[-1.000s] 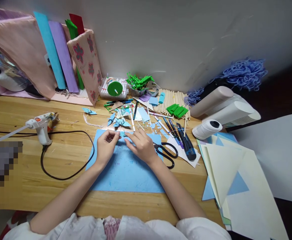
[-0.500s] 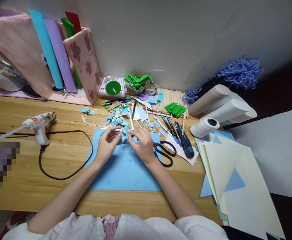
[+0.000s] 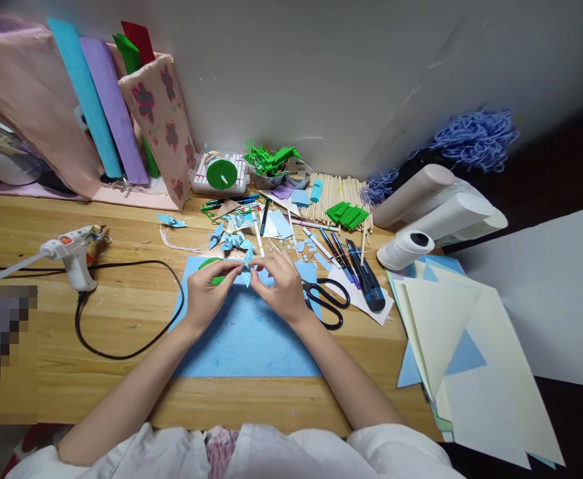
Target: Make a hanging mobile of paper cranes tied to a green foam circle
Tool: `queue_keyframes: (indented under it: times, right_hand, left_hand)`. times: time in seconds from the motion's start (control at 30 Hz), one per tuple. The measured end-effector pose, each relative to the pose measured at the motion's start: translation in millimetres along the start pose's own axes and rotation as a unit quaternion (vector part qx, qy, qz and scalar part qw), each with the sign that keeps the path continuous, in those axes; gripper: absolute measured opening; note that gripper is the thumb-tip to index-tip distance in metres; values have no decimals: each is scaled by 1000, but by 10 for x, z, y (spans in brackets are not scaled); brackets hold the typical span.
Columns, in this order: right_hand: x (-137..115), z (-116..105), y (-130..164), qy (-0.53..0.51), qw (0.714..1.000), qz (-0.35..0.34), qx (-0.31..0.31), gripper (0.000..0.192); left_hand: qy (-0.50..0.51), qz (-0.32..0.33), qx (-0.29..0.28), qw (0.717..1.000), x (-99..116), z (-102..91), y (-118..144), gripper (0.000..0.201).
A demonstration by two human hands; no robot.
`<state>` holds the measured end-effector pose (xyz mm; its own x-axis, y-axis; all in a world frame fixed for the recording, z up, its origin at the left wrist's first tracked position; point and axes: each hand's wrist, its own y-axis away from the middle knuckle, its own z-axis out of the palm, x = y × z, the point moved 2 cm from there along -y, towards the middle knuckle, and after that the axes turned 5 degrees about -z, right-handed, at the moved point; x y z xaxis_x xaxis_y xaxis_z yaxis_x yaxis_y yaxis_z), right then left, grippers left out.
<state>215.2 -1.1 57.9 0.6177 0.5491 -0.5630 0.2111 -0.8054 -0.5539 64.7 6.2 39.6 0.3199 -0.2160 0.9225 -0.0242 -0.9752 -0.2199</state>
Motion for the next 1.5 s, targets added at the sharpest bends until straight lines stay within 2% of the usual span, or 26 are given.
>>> queue_keyframes:
  times: [0.4,0.67,0.83,1.03,1.2,1.5]
  right_hand:
    - [22,-51,-62,17,993,-39,-107,11]
    - [29,-56,-72,-10,995,-2,-97,10]
    - [24,-53,-75,-11,995,-1,-96,6]
    - [3,-73,-89,-14,995,-8,-100,5]
    - [-9,-103,-95,11,994,-36,-104,6]
    - [-22,-128,-54,113,970,-134,-166,12]
  left_hand:
    - [-65,54,-35,996,14,17,2,13]
    - [-101,99,-32,989,6,13,15,12]
    - [-127,129,-29,983,-4,18,25,11]
    - [-135,135,-29,981,1,9,25,11]
    - [-133,129,-28,982,-6,9,27,10]
    - [-127,97,-39,986,-5,17,19,11]
